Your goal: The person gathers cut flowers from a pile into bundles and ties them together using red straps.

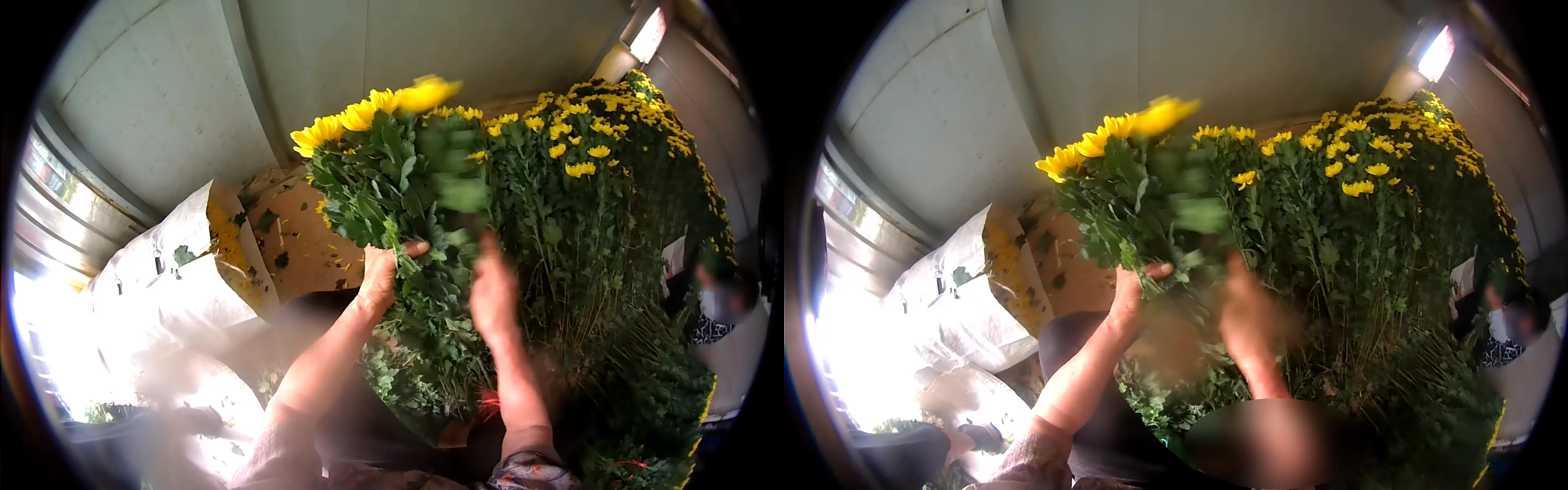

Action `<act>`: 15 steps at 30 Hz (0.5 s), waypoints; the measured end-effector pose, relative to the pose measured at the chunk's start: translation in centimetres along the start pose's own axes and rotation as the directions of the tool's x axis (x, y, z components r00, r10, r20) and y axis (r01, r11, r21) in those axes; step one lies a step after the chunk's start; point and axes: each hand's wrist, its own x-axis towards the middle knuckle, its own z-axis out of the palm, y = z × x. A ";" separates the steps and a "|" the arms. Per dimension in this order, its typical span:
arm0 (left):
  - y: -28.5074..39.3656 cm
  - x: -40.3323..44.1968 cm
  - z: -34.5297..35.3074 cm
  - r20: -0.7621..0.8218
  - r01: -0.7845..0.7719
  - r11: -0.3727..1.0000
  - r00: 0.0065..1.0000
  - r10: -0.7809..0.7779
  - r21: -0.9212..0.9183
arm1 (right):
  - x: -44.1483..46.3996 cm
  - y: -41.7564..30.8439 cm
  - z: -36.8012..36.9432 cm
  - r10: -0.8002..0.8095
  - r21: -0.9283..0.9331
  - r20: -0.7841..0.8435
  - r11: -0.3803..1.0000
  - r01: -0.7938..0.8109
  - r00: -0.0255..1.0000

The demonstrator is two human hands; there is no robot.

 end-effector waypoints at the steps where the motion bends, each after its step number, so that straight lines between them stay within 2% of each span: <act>1: -0.2 -0.4 0.2 0.021 0.027 0.999 0.999 -0.028 0.045 | -0.5 -0.6 0.9 -0.057 0.019 -0.016 0.998 0.057 0.998; 3: -1.7 -0.1 -1.3 0.091 0.061 0.998 0.994 -0.061 0.008 | -1.5 -1.9 2.6 -0.170 0.053 -0.049 0.984 0.172 0.984; 4: -2.3 0.0 -2.1 0.142 0.102 0.994 0.985 -0.096 -0.029 | -1.5 -3.2 1.2 -0.102 0.146 0.035 0.985 0.095 0.994; 6: -1.9 -0.8 -2.3 0.130 0.204 0.966 0.966 -0.225 0.158 | -2.3 -3.0 1.0 -0.127 0.087 0.035 0.989 0.123 0.991; 8: 0.0 -2.2 -0.1 0.184 0.081 0.957 0.973 -0.136 0.279 | -3.0 -3.2 -0.1 -0.150 0.015 0.039 0.989 0.150 0.988; 10: 0.8 -3.3 1.3 0.171 0.072 0.959 0.978 -0.122 0.274 | -3.8 -4.5 -1.8 -0.235 -0.199 0.103 0.947 0.252 0.966; 11: 1.3 -3.8 1.7 0.143 0.066 0.957 0.984 -0.109 0.281 | -3.9 -5.0 -2.8 -0.305 -0.224 0.104 0.920 0.321 0.947; 12: 1.6 -4.2 2.0 0.154 0.061 0.955 0.982 -0.110 0.289 | -4.2 -5.7 -3.5 -0.302 -0.228 0.091 0.921 0.315 0.949; 14: 2.1 -5.0 2.7 0.206 -0.118 0.932 0.977 0.048 0.342 | -5.0 -6.9 -5.2 -0.298 -0.146 0.087 0.940 0.308 0.951; 15: 3.1 -5.1 3.5 0.260 -0.189 0.901 0.961 0.089 0.390 | -4.5 -7.7 -7.0 -0.390 -0.176 0.061 0.902 0.395 0.919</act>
